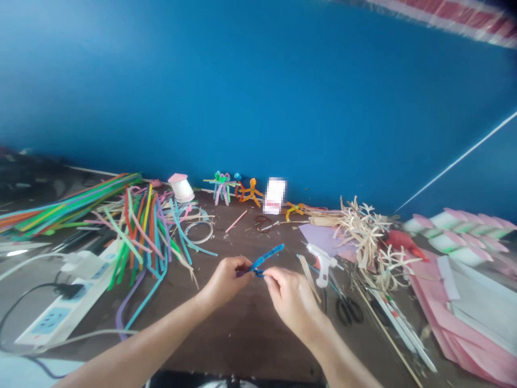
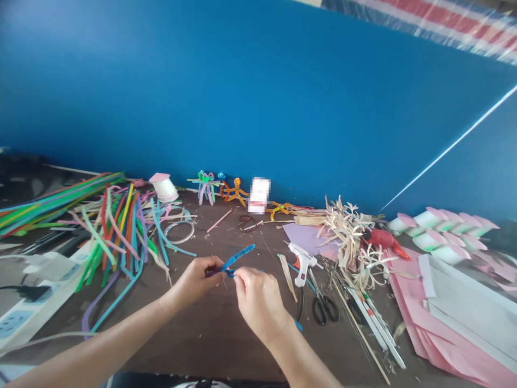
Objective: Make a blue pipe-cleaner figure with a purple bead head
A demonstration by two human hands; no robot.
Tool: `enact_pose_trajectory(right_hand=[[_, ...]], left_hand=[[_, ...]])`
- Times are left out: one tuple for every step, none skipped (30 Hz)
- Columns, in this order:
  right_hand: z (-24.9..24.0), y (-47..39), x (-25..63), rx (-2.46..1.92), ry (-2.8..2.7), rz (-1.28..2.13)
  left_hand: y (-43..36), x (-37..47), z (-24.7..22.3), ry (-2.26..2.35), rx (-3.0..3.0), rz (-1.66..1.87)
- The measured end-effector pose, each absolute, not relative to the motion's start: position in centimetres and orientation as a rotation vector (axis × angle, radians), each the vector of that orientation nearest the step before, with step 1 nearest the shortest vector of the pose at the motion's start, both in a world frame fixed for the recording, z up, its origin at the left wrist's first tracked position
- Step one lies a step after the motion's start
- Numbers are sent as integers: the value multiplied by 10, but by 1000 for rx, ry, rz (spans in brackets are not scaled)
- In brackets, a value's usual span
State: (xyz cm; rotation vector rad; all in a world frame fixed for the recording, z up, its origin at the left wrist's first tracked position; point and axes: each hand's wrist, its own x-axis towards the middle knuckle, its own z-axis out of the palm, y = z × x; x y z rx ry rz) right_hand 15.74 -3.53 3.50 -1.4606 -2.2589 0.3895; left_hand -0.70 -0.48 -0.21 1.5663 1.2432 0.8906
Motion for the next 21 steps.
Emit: enact_pose_trajectory(right_hand=[[38, -34, 160, -1459, -2258, 399], [41, -32, 162, -1459, -2257, 411], [43, -29, 165, -1463, -2253, 425], [45, -27, 168, -1464, -2256, 452], [47, -24, 171, -1461, -2266, 497], [48, -21, 173, -1451, -2281, 563], [49, -18, 176, -1432, -2294, 648], [49, -14, 178, -1406, -2295, 752], [47, -11, 180, -1373, -2284, 873], [45, -8, 181, -1335, -2259, 998], [41, -5, 182, -1299, -2216, 1114], [36, -2, 182, -1262, -2170, 1227], [31, 0, 182, -1237, -2116, 1319], [25, 1, 182, -1237, -2051, 1392], [19, 1, 181, -1253, -1983, 1469], [14, 0, 180, -1284, -1905, 1524], [9, -1, 179, -1313, -1831, 1559], [5, -4, 177, -1336, -1775, 1557], [3, -6, 176, -1355, -1738, 1525], [1, -9, 174, -1370, -1726, 1480], [0, -13, 171, -1382, -1740, 1421]], left_hand=[[-5, -7, 1, 1227, 1558, 863], [-5, -8, 4, 1209, 1541, 828], [-5, -9, 6, 1187, 1519, 789], [-4, -10, 7, 1159, 1496, 749], [-4, -11, 8, 1126, 1475, 714], [-4, -13, 9, 1087, 1455, 684], [-4, -14, 8, 1039, 1431, 653], [-4, -15, 8, 984, 1395, 624], [-4, -16, 7, 928, 1343, 599], [-5, -17, 6, 876, 1278, 583], [-5, -16, 5, 831, 1204, 579], [-6, -15, 3, 801, 1129, 589], [-7, -14, 2, 787, 1058, 615], [-8, -12, 1, 786, 994, 657], [-9, -10, 0, 797, 937, 707], [-10, -7, -1, 813, 887, 763], [-11, -5, -2, 831, 849, 820], [-11, -3, -3, 848, 824, 872], [-12, -1, -4, 866, 814, 916], [-12, 1, -4, 885, 817, 951], [-12, 2, -5, 907, 832, 979]])
